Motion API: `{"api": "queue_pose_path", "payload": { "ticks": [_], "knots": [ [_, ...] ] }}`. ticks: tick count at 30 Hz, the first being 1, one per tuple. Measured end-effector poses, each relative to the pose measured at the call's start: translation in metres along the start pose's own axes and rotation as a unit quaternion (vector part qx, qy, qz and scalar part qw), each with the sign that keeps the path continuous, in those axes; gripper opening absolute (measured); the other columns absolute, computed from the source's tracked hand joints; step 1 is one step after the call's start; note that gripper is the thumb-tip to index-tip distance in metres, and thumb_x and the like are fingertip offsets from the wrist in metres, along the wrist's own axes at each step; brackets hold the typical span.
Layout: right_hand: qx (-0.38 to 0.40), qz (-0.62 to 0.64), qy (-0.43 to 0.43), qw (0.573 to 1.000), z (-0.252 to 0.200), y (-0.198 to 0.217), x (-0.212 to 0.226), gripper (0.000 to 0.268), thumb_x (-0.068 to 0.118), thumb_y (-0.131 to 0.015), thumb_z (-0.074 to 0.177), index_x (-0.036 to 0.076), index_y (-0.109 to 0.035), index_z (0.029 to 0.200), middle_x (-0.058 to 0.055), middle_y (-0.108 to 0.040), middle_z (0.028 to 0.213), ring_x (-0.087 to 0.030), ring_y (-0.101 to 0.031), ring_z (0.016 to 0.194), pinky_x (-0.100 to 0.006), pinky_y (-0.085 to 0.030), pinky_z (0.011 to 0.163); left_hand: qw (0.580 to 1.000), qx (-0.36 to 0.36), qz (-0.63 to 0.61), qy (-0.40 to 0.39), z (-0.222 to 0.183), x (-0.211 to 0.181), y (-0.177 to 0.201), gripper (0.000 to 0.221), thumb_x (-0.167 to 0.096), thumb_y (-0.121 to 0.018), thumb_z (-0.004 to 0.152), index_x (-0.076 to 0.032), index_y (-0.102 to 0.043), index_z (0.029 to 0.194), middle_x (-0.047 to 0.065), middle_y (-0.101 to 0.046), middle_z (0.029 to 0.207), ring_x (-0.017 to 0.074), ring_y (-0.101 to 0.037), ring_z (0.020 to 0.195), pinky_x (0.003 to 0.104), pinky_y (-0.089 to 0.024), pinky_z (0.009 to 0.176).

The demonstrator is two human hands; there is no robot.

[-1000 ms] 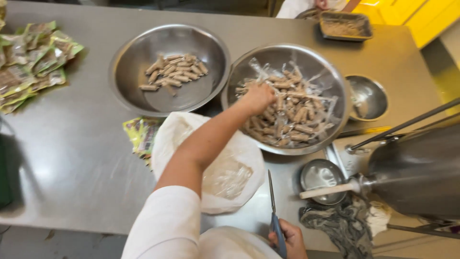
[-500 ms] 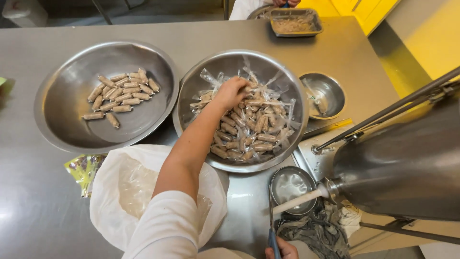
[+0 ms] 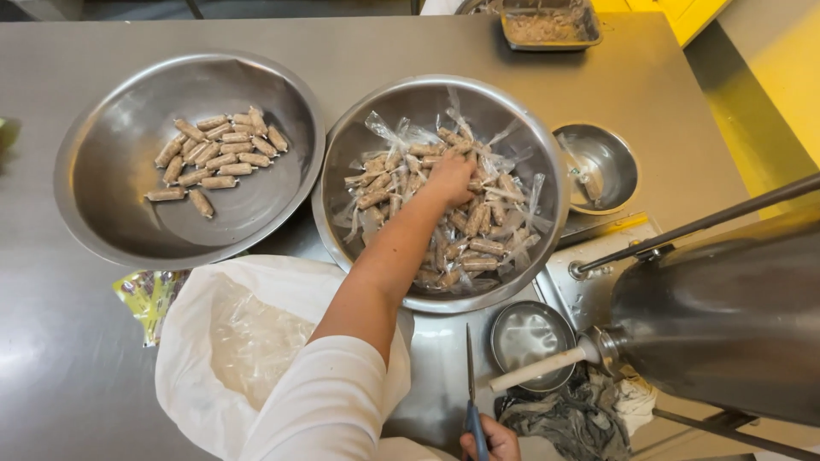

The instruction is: Trimming excess plastic packaging from individually wrapped food items using scissors on a production floor.

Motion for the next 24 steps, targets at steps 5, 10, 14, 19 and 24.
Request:
{"api": "queue_pose_path", "payload": {
  "ticks": [5, 10, 14, 19, 24],
  "knots": [
    [-0.019, -0.054, -0.002, 0.998, 0.008, -0.001, -0.003, 0.026, 0.027, -0.087, 0.080, 0.003, -0.078, 0.077, 0.001, -0.053, 0.057, -0.008, -0.037, 0.053, -0.025, -0.024, 0.049, 0.987, 0.020, -0.155, 0.039, -0.042, -0.026, 0.073, 0.027, -0.020, -0.062, 0.103, -0.006, -0.060, 0.126, 0.015, -0.057, 0.133, 0.0242, -0.060, 0.115, 0.038, -0.054, 0.105],
    [-0.015, -0.058, 0.024, 0.998, 0.007, -0.003, 0.001, 0.036, 0.036, -0.083, 0.083, 0.005, -0.070, 0.071, -0.002, -0.049, 0.052, -0.011, -0.042, 0.047, -0.026, -0.027, 0.044, 0.956, -0.091, -0.250, 0.127, -0.017, 0.022, 0.104, 0.025, -0.004, -0.066, 0.097, -0.011, -0.052, 0.116, 0.009, -0.068, 0.097, 0.0234, -0.066, 0.083, 0.033, -0.055, 0.067],
    [-0.047, -0.137, -0.015, 0.989, 0.010, -0.008, 0.017, 0.019, 0.025, -0.084, 0.082, 0.008, -0.081, 0.073, 0.005, -0.054, 0.057, -0.006, -0.042, 0.053, -0.023, -0.030, 0.048, 0.965, 0.007, -0.207, 0.160, -0.022, 0.018, 0.087, 0.042, 0.009, -0.063, 0.094, -0.009, -0.056, 0.131, 0.013, -0.061, 0.118, 0.0247, -0.061, 0.101, 0.037, -0.058, 0.091],
    [-0.022, -0.063, 0.013, 0.998, 0.013, 0.000, 0.002, 0.030, 0.029, -0.082, 0.084, 0.005, -0.072, 0.069, -0.003, -0.054, 0.051, -0.011, -0.044, 0.046, -0.026, -0.029, 0.042, 0.995, 0.035, -0.026, 0.095, -0.005, 0.038, 0.034, 0.068, 0.004, -0.072, 0.083, -0.011, -0.044, 0.143, 0.016, -0.054, 0.144, 0.0367, -0.042, 0.139, 0.051, -0.037, 0.116],
    [-0.044, -0.070, 0.100, 0.992, 0.017, -0.008, 0.007, 0.035, 0.036, -0.079, 0.086, 0.010, -0.064, 0.067, 0.007, -0.036, 0.056, -0.006, -0.028, 0.053, -0.026, -0.016, 0.047, 0.988, 0.057, 0.074, 0.119, -0.020, 0.032, 0.038, 0.056, -0.004, -0.081, 0.085, -0.012, -0.057, 0.135, 0.007, -0.065, 0.130, 0.0264, -0.062, 0.121, 0.045, -0.052, 0.106]
  ]
}}
Point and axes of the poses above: each hand's wrist, its own z-axis towards the middle knuckle, its own y-axis out of the back of the hand, x = y × z, the point moved 2 cm from there along z, towards the middle knuckle
